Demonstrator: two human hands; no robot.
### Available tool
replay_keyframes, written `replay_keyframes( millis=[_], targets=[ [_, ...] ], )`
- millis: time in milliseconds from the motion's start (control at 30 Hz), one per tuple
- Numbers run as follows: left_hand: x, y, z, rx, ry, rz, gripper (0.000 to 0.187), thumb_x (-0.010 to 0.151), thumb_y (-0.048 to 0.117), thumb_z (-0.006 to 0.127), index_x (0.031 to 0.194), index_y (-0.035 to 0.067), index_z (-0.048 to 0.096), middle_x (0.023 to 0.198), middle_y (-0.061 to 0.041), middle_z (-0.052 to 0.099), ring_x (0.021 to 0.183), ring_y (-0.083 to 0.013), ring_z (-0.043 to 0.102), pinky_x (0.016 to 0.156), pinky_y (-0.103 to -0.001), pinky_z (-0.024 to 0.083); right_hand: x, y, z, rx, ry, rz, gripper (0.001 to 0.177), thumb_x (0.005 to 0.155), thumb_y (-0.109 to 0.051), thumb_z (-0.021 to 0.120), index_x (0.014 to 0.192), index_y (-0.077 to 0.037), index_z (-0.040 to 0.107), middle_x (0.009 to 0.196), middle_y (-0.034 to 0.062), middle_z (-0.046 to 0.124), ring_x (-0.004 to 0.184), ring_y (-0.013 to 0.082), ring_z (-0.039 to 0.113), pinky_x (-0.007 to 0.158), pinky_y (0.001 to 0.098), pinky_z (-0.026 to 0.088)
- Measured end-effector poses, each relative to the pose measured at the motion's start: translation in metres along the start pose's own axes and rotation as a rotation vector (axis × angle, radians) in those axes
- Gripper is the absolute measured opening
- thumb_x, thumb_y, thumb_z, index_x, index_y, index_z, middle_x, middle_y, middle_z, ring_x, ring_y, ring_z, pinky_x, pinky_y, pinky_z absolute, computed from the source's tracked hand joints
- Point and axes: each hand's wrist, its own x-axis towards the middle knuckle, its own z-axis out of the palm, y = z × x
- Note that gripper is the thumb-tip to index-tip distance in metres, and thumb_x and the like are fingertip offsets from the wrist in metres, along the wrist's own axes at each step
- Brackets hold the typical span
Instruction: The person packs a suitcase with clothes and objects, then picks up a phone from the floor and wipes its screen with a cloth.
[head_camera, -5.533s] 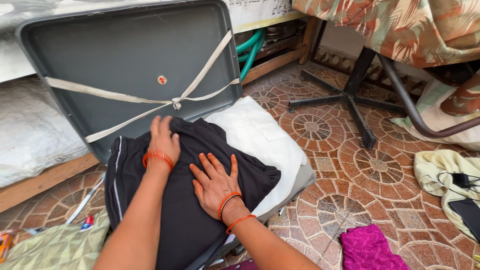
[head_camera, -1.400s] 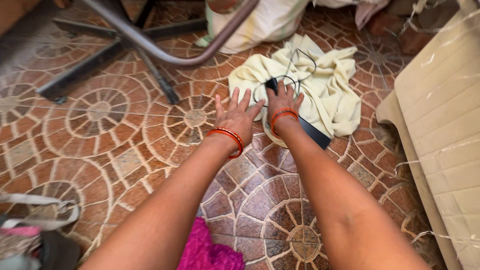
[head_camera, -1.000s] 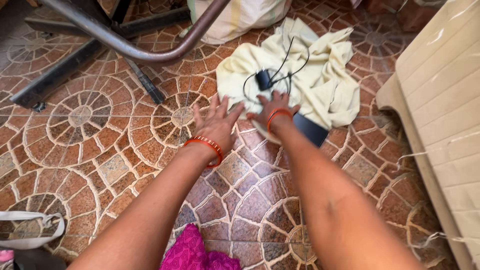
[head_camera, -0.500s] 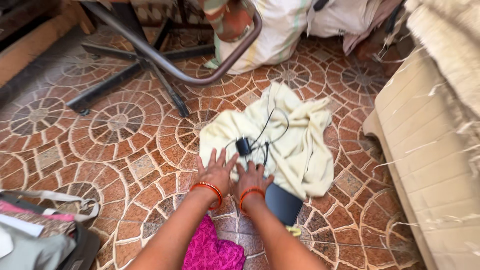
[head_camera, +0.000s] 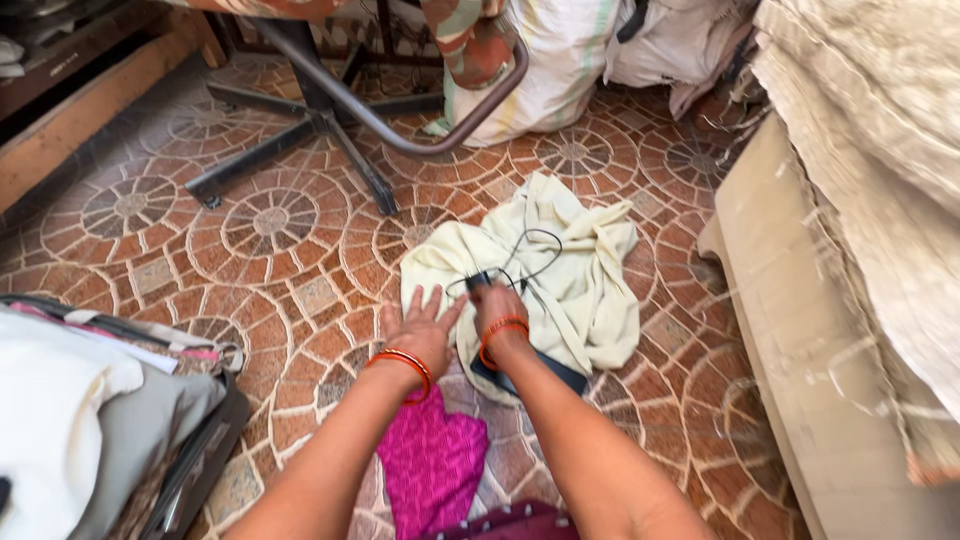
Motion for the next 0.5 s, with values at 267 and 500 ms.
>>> replay_keyframes(
  millis=[267,500],
  targets=[
    [-0.050,-0.005,-0.007,-0.152,0.302,0.022,0.090,0.092,0.037,0.067,0.160,0.038,0.008,0.170,-0.012,0.007,0.156,-0.0331,0.006,0.118,-0.070,0.004,-0.044,-0.091,-0.070,0.364,0.355,-0.169,0.019,0.087,-0.008,0.067,0.097,-0.016,0.081,0.096,0.0106,0.072,0.090,0.0331,0.069,0.080,0.0444,0.054],
    [-0.132,-0.005,-0.007,-0.278,0.683,0.091,0.098,0.081,0.019,0.077,0.158,0.041,0.021,0.168,-0.024,0.011,0.155,-0.0388,0.010,0.115,-0.071,0.007,-0.121,-0.149,-0.138,0.596,0.371,-0.151,0.018,0.090,-0.011,0.069,0.103,-0.015,0.081,0.100,0.0090,0.075,0.087,0.0295,0.072,0.077,0.0380,0.056]
  ],
)
